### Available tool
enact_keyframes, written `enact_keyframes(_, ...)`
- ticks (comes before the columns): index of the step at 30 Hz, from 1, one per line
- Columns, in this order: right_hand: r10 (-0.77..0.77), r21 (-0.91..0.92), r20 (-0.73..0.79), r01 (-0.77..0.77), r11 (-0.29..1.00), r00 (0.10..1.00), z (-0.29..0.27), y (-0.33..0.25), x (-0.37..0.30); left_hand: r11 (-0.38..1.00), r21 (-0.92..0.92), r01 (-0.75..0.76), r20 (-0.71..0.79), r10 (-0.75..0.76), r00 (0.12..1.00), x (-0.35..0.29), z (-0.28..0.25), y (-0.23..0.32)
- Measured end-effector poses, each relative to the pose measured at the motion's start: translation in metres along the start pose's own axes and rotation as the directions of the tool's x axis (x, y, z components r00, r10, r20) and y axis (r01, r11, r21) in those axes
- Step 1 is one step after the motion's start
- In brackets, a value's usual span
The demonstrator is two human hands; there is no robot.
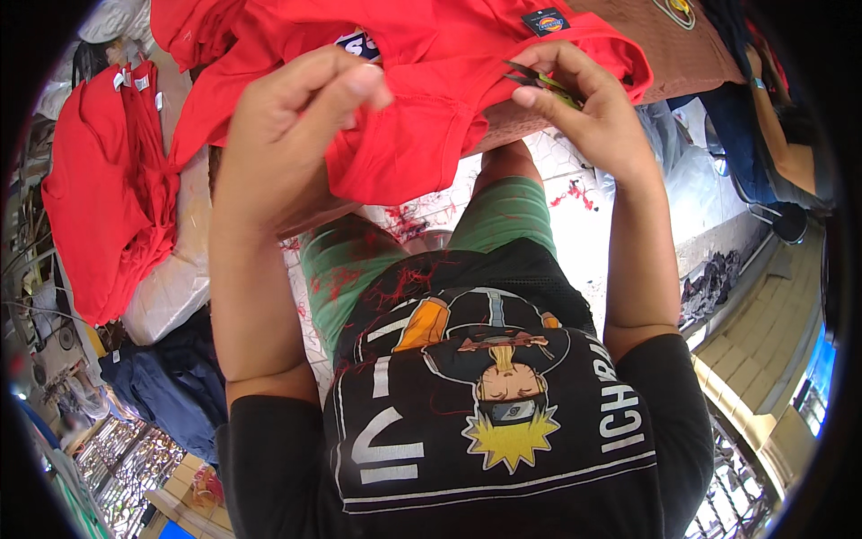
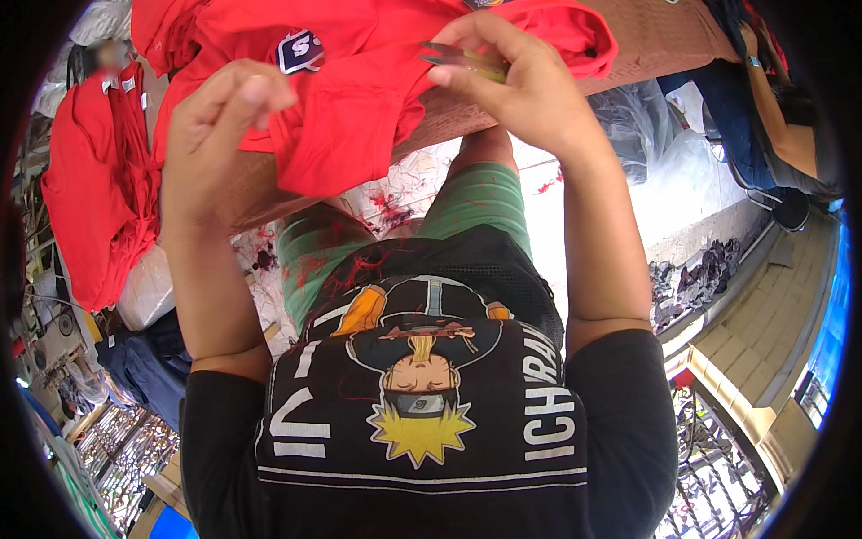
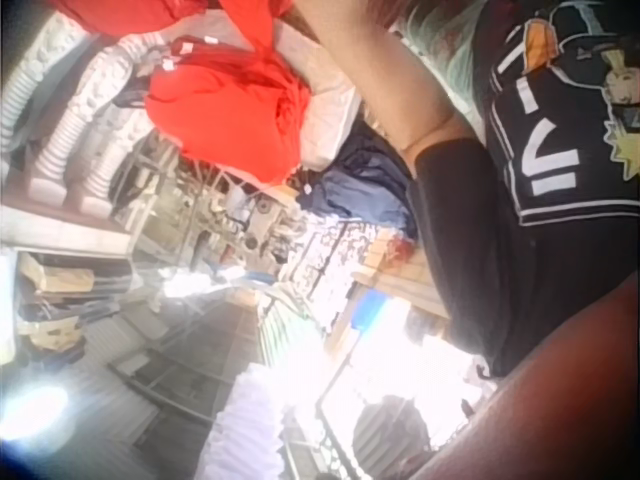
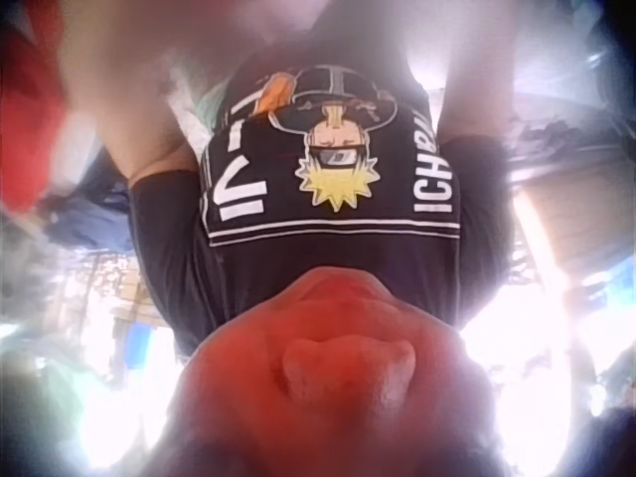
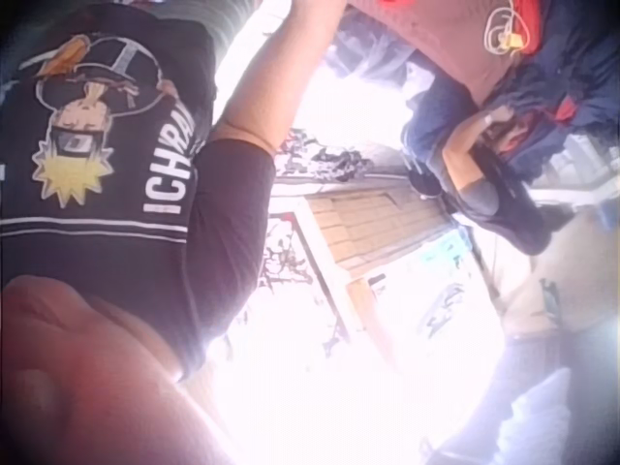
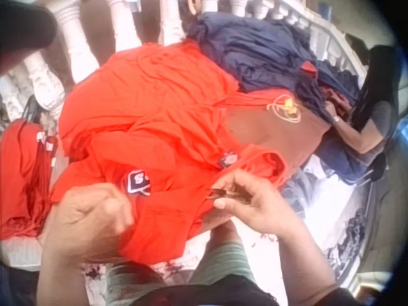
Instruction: The person trims loose threads from red shirts using a small pair of snips. The person handles several shirts one by one, inspecting the seams and removing excess thread before setting each one aside.
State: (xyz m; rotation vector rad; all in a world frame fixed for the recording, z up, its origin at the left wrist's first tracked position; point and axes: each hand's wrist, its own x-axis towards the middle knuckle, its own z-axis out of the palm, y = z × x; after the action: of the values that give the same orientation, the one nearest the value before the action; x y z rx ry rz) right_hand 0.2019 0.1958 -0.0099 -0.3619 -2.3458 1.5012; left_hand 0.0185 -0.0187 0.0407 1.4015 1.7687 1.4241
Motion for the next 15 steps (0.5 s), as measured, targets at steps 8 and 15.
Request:
enact_keyframes(8,0.069,-0.013,0.012,-0.069,0.998,0.998,0.030,0.007,0.000,0.858,0.502,-0.111,-0.048,0.156,0.987,-0.002,0.060,-0.034)
enact_keyframes(15,0.137,-0.161,-0.007,-0.136,0.977,0.991,0.040,0.013,0.006,0.861,0.492,-0.129,-0.066,0.184,0.981,0.003,0.065,-0.064)
